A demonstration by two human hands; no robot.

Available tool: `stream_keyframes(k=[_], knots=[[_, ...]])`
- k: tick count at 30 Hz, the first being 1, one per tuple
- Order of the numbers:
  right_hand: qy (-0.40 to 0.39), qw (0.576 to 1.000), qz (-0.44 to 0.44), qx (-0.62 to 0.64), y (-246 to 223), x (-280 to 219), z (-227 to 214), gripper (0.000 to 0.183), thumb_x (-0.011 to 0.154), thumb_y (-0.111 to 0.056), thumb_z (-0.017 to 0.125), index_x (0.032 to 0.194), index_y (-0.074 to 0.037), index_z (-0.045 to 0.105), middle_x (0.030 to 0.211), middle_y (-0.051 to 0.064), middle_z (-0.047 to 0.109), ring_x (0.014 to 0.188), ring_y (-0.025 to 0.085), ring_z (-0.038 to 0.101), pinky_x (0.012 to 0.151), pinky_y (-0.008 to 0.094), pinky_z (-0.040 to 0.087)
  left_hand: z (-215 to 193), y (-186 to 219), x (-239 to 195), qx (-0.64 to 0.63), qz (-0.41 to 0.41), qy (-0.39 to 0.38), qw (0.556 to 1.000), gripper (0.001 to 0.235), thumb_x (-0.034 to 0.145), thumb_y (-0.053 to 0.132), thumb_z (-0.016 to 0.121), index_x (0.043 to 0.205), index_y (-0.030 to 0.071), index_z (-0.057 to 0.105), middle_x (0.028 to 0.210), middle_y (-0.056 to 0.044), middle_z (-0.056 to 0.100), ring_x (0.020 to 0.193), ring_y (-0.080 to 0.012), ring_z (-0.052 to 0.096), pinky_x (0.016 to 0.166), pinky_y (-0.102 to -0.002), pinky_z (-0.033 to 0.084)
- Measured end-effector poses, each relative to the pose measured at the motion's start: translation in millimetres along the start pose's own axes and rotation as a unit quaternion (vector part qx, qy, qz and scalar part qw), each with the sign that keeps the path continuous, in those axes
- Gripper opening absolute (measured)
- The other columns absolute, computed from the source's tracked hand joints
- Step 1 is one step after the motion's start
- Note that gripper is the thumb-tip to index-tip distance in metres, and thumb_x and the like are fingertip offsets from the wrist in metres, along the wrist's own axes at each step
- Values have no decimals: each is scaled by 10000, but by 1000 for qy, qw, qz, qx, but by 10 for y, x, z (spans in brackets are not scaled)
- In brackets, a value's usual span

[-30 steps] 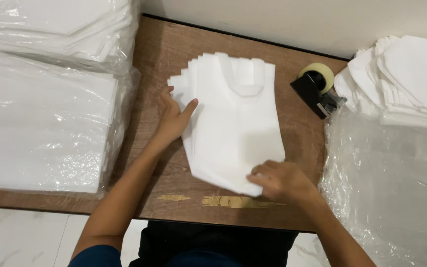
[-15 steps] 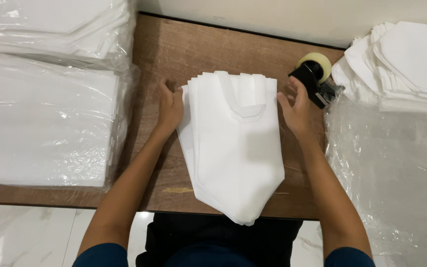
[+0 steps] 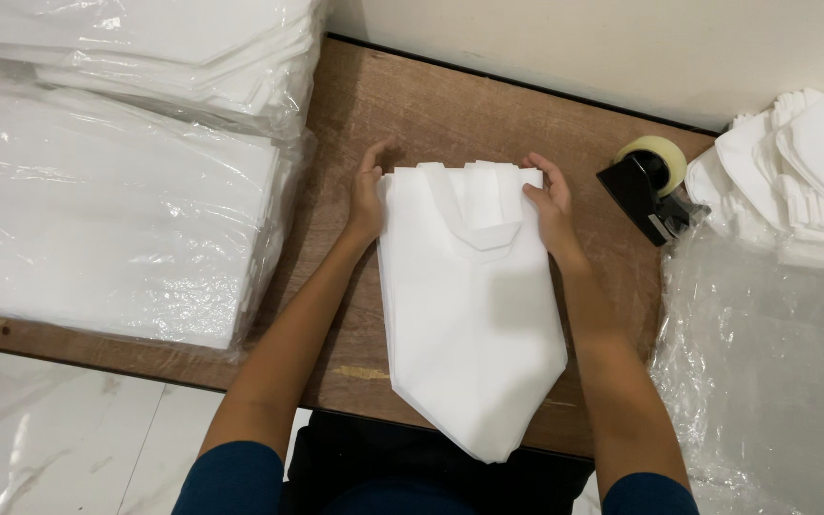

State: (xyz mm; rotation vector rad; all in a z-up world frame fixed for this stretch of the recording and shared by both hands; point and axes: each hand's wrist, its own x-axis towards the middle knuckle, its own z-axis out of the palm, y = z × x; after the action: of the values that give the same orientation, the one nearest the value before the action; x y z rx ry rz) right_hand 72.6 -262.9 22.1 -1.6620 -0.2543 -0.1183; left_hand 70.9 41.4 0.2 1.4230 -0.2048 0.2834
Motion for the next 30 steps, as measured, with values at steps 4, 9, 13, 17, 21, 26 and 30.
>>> stream_keyframes(k=[4, 9, 13, 17, 21, 26, 30], knots=[[46, 998, -9, 36, 161, 19, -17, 527, 951, -164, 557, 1437, -15, 420, 1370, 119, 492, 1216, 196, 508, 1066, 353, 411, 7, 22, 7, 47, -21, -3, 999, 504, 940, 218, 326, 1363, 51, 542, 1321, -147, 586, 1283, -300, 517, 1149, -439, 346], [10, 1000, 5, 27, 47, -55, 69, 502, 945, -172, 506, 1419, -8, 477, 1395, 171, 504, 1272, 256, 498, 1109, 384, 379, 164, 219, -26, 217, -48, -19, 975, 229, 933, 205, 595, 1132, 187, 707, 1164, 9, 644, 1140, -183, 591, 1032, -387, 450], [13, 998, 4, -62, -198, -161, 44, 525, 964, -139, 555, 1457, -15, 422, 1419, 193, 452, 1327, 313, 456, 1137, 441, 355, 65, 187, -22, 207, -28, -44, 977, 240, 952, 137, 572, 1148, 186, 701, 1140, -12, 643, 1140, -217, 596, 1043, -416, 441], [33, 986, 46, -155, -564, -342, 178, 586, 984, -186, 565, 1502, -29, 341, 1497, 220, 350, 1430, 378, 324, 1198, 523, 247, 64, 358, -98, 173, -8, -43, 984, 252, 979, 124, 550, 1200, 144, 669, 1177, -55, 615, 1169, -245, 573, 1062, -435, 420], [123, 965, 63, -223, -569, -530, 104, 557, 1013, -166, 555, 1501, -39, 317, 1477, 219, 353, 1400, 379, 377, 1172, 490, 325, 87, 626, -319, 211, 32, 17, 977, 220, 1030, 138, 491, 1223, 91, 585, 1173, -98, 543, 1169, -290, 521, 1057, -453, 399], [7, 880, 292, -374, -1371, -1181, 93, 704, 914, -423, 671, 1446, -19, 452, 1274, 207, 569, 1136, 341, 616, 916, 476, 521, 90, 1384, -1093, 111, -188, -13, 976, 542, 1008, 219, 462, 1466, 3, 269, 1506, -248, 220, 1465, -414, 150, 1217, -550, 115], [-46, 841, 380, -383, -1483, -1334, 141, 752, 909, -544, 641, 1391, 21, 520, 1203, 214, 650, 1080, 333, 665, 795, 446, 590, 170, 1628, -1625, 55, -312, -120, 941, 789, 940, 203, 489, 1554, 0, 37, 1564, -322, -16, 1485, -479, -76, 1192, -614, -45]])
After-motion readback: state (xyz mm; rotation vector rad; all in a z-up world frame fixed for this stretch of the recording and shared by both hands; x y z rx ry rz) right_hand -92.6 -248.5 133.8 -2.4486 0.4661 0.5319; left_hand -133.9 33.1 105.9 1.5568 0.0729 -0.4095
